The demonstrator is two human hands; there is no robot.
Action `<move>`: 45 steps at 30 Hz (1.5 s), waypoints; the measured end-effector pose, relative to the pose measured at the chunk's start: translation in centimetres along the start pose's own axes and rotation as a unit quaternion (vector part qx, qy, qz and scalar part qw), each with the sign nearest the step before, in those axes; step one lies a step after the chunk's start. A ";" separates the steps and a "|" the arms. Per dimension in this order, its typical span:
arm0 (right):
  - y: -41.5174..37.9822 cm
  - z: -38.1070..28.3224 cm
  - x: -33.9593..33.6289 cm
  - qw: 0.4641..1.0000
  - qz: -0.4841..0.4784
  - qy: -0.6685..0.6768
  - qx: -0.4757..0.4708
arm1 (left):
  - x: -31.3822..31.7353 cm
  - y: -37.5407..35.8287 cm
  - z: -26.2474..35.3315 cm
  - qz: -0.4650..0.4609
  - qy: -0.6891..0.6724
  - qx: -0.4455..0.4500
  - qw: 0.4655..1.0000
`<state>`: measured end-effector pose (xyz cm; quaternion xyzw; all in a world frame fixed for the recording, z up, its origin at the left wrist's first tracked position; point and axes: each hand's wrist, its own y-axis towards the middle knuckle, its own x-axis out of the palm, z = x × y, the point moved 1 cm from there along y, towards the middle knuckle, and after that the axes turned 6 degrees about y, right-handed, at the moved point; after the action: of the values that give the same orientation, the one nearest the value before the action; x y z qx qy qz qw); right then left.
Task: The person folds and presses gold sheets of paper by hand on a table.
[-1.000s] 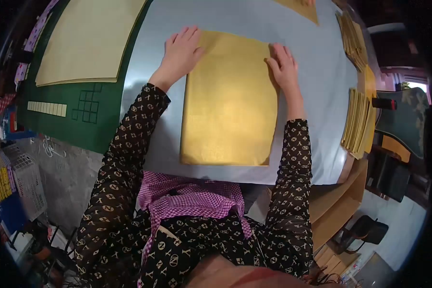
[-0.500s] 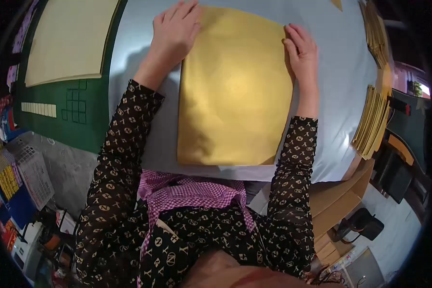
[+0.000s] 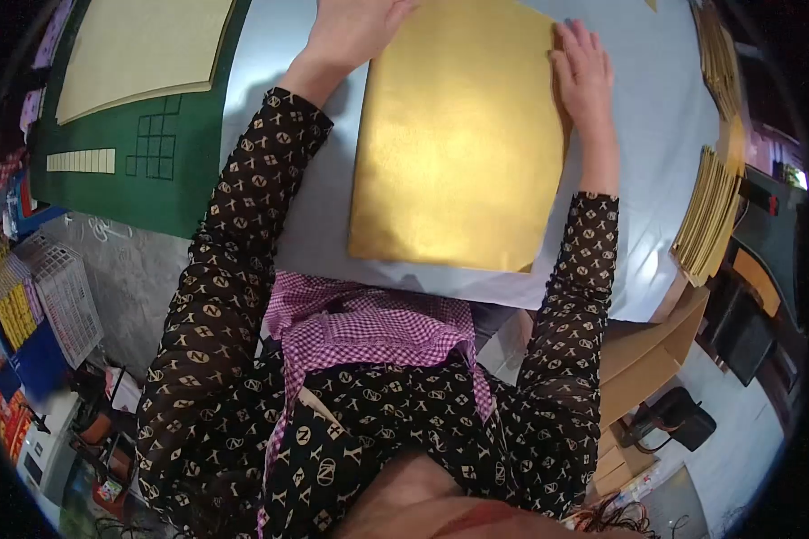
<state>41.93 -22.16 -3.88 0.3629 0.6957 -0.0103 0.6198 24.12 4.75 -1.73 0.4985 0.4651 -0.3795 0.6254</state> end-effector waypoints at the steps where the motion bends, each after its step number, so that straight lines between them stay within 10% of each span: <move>1: -0.2 -2.7 -1.3 0.997 -0.072 -0.008 0.004 | -0.5 0.0 0.3 0.004 0.000 0.004 1.000; 6: -8.2 -13.2 -2.7 0.968 -0.224 0.011 -0.110 | -0.3 1.1 1.5 -0.078 0.010 0.008 0.997; 8: -10.7 -14.5 -5.0 0.965 -0.234 0.063 -0.099 | 0.7 0.3 0.0 0.023 0.039 0.036 0.998; 22: -18.3 -12.5 -8.5 0.978 -0.126 0.047 0.159 | 2.8 1.8 -3.0 0.030 -0.024 0.082 0.996; 45: -19.6 -11.9 -7.9 0.980 -0.069 0.108 0.149 | -3.1 -15.6 3.8 -0.030 -0.126 0.095 0.987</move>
<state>21.40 -34.96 -2.77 0.4010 0.7729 -0.1175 0.4774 9.34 -2.25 -2.68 0.4892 0.3591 -0.5005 0.6174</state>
